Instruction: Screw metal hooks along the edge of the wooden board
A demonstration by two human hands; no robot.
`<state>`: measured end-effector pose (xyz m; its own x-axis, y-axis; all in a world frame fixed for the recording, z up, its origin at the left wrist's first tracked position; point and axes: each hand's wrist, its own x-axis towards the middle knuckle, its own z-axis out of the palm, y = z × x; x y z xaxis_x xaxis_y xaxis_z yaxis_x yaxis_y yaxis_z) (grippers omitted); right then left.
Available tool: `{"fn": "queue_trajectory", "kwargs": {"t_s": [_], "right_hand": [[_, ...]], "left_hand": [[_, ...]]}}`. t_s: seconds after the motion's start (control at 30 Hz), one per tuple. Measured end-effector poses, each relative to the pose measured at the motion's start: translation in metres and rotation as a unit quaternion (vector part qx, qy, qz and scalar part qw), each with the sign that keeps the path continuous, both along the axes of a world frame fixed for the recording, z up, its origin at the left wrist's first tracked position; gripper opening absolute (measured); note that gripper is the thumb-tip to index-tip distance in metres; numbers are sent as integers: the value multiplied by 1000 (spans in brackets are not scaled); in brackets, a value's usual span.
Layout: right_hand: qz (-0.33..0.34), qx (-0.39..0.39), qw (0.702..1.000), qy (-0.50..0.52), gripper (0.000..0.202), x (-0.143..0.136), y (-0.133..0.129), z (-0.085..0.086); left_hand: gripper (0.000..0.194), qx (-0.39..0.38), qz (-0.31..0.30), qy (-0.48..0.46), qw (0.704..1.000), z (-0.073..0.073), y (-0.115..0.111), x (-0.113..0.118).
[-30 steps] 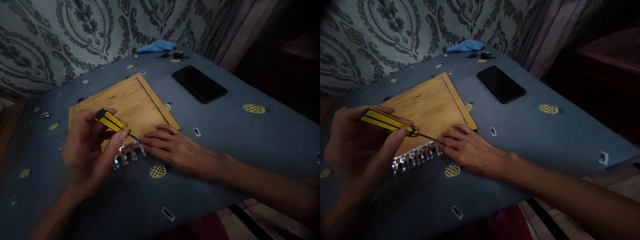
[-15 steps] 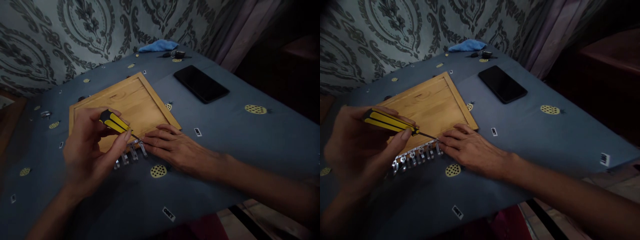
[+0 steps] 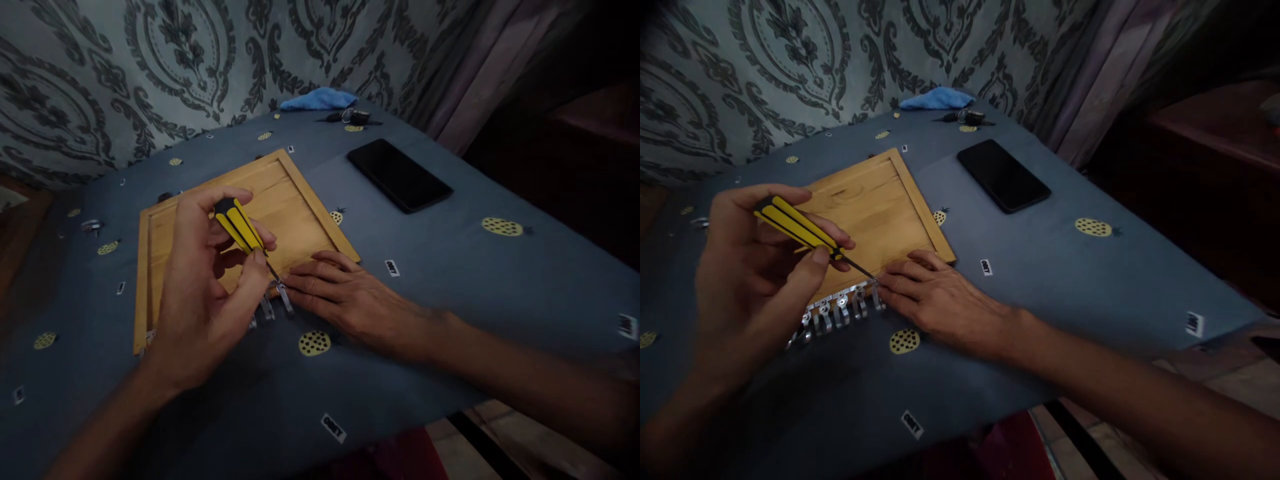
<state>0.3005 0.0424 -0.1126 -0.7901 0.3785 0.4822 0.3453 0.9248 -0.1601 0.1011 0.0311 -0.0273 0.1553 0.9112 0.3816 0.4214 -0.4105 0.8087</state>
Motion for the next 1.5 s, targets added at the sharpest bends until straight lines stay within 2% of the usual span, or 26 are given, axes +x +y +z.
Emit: {"fn": "queue_trajectory", "kwargs": {"t_s": [0.23, 0.43, 0.53, 0.6, 0.73, 0.87, 1.03, 1.1, 1.33, 1.4, 1.5], "right_hand": [[-2, -2, 1000, -3, 34, 0, 0, -3], [2, -4, 1000, 4, 33, 0, -1, 0], [-2, -6, 1000, -1, 33, 1, -1, 2], [-2, -9, 1000, -2, 32, 1, -1, 2], [7, -19, 1000, 4, 32, 0, 0, 1], [7, -14, 1000, 14, 32, 0, 1, 1], [2, -17, 1000, 0, 32, 1, 0, 3], [1, -23, 1000, -8, 33, 1, -1, 3], [4, -21, 1000, 0, 33, 1, -1, 1], [5, -24, 1000, -1, 33, 1, -1, 2], [0, -26, 1000, -6, 32, 2, -1, 2]], "left_hand": [[33, 36, 11, 0, 999, -5, 4, -2], [16, 44, 15, 54, 997, 1, 5, -4], [21, 39, 29, 51, 997, 5, 4, -6], [31, 51, 46, 49, 996, 6, 3, -7], [51, 90, 34, 51, 994, 6, 3, -11], [49, 99, 26, 132, 986, 2, 4, -14], [46, 220, 54, 228, 947, -1, 6, -17], [45, 213, 53, 219, 951, 1, 5, -18], [47, 83, 20, 115, 990, 9, 5, -18], [46, 84, 23, 120, 989, 8, 6, -18], [42, 131, 50, 168, 976, 7, 6, -18]]}}
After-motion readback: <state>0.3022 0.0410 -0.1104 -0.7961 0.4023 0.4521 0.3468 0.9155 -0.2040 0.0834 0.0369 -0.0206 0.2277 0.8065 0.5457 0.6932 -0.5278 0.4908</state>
